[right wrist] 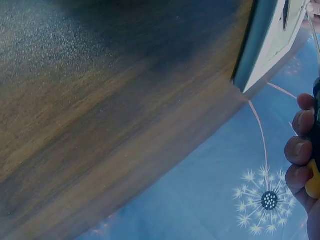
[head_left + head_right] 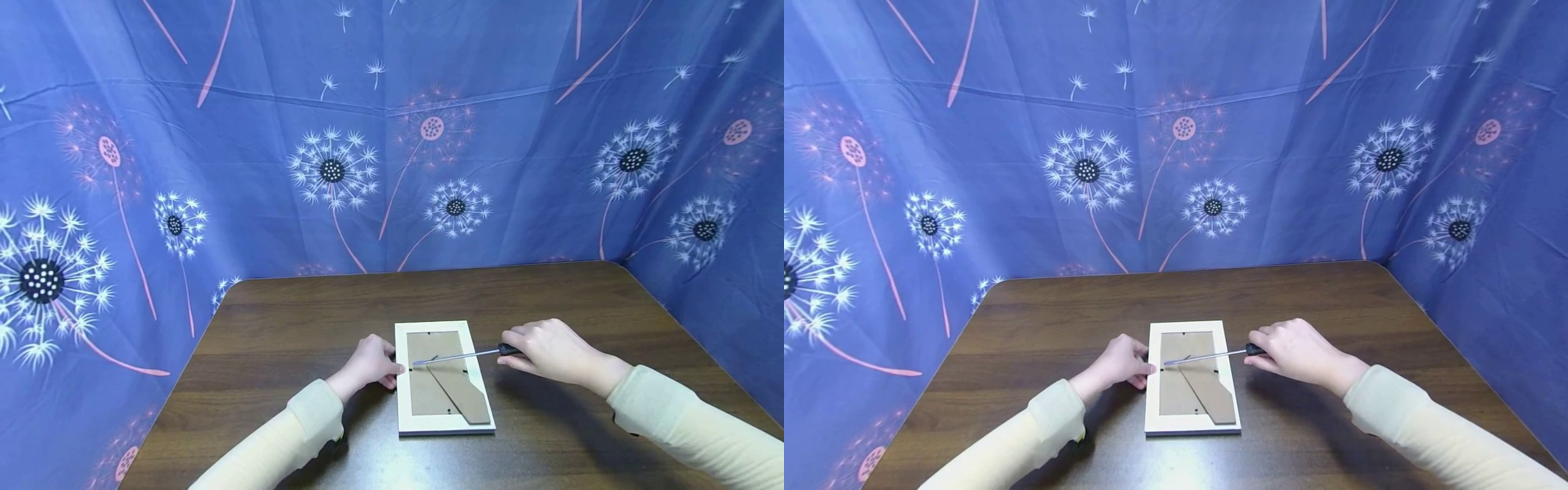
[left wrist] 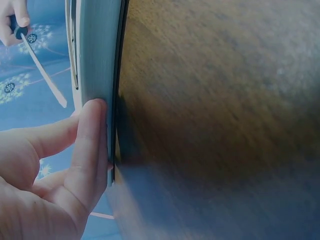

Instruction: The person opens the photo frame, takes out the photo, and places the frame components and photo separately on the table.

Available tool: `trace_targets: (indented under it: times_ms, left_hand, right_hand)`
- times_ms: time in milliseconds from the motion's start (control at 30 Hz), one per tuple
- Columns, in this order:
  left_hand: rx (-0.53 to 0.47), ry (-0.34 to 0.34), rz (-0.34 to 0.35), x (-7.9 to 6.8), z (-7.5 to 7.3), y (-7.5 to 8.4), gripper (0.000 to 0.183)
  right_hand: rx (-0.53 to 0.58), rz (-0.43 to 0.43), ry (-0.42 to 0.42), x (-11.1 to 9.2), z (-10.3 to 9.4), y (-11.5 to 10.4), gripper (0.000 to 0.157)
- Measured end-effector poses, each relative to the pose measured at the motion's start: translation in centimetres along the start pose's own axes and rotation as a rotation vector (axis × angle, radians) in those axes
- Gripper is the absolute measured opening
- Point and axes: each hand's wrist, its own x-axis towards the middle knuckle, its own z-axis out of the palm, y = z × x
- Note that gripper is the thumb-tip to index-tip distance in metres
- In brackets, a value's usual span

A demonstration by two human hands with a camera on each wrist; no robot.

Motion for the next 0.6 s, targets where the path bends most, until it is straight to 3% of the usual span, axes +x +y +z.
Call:
trace_targets:
  times_ms: [367,600]
  left_hand:
    - [0.019,0.000,-0.009,0.18,0.02,-0.14,0.052]
    - [0.025,0.000,-0.010,0.24,-0.03,-0.25,0.052]
  right_hand:
    - [-0.014,-0.025,-0.026,-0.02,0.67,-0.23,0.033]
    - [-0.018,-0.025,-0.017,0.09,0.85,-0.28,0.042]
